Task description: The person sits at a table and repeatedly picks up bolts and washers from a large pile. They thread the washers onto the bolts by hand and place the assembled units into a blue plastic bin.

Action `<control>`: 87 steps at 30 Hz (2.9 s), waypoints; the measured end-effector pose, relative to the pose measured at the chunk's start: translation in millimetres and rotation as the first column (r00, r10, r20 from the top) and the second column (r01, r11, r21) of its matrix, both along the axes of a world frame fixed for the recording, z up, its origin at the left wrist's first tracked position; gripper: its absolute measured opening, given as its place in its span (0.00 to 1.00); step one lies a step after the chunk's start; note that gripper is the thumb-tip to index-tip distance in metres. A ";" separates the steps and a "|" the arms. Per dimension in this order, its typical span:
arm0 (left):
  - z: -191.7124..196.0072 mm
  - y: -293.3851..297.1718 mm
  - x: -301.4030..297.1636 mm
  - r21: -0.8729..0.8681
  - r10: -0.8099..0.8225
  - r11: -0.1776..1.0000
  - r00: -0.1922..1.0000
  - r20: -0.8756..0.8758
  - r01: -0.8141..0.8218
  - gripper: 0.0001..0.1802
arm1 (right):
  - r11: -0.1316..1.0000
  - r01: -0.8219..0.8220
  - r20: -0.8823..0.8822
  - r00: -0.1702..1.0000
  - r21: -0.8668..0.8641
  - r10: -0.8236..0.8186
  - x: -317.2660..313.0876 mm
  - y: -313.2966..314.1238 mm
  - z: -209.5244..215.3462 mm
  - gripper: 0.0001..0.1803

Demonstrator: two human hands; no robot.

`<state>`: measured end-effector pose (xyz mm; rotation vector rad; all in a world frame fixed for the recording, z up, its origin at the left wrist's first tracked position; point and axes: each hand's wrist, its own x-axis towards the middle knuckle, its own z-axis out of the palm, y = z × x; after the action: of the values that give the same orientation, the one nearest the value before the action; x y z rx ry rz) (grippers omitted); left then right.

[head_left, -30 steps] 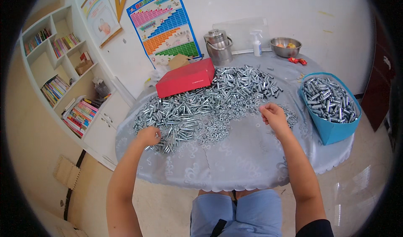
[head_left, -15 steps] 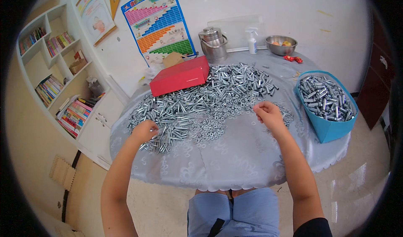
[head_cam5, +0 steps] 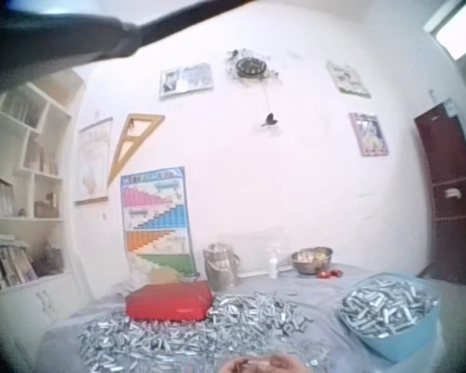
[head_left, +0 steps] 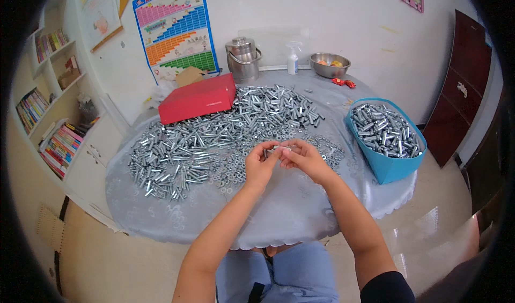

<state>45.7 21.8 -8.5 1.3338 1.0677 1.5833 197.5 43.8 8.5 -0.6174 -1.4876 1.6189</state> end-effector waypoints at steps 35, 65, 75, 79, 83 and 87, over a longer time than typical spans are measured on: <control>-14.0 -2.7 -4.0 -0.194 -0.188 0.954 0.958 0.215 0.230 0.11 | 0.945 0.325 0.054 0.944 0.040 -0.326 1.7 7.5 -1.0 0.13; -5.3 -4.6 -17.1 -0.266 -0.190 0.906 0.879 0.438 0.328 0.04 | 0.959 0.172 0.183 0.959 0.223 -0.215 -0.9 3.1 -1.3 0.13; -6.7 -6.6 -12.8 -0.357 -0.290 0.740 0.749 0.596 0.570 0.14 | 0.880 -0.039 0.344 0.928 0.473 -0.144 -10.4 -2.5 -15.7 0.14; -1.0 -11.3 -11.7 -0.340 -0.376 0.785 0.834 0.404 0.519 0.16 | 0.861 0.059 0.292 0.927 0.505 -0.235 -9.9 -1.1 -16.2 0.14; 1.3 -9.8 -14.0 -0.340 -0.259 0.836 0.855 0.450 0.432 0.13 | 0.911 0.190 0.195 0.942 0.365 -0.274 -7.1 4.4 -6.5 0.13; -1.9 -4.9 -21.4 -0.338 -0.228 0.849 0.858 0.460 0.407 0.13 | 0.777 0.338 0.384 0.721 0.532 -0.577 10.1 18.7 -15.6 0.12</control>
<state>24.3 16.9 -10.4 0.7887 0.8105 1.2064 207.6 62.4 -7.1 -1.1435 -1.8127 0.6974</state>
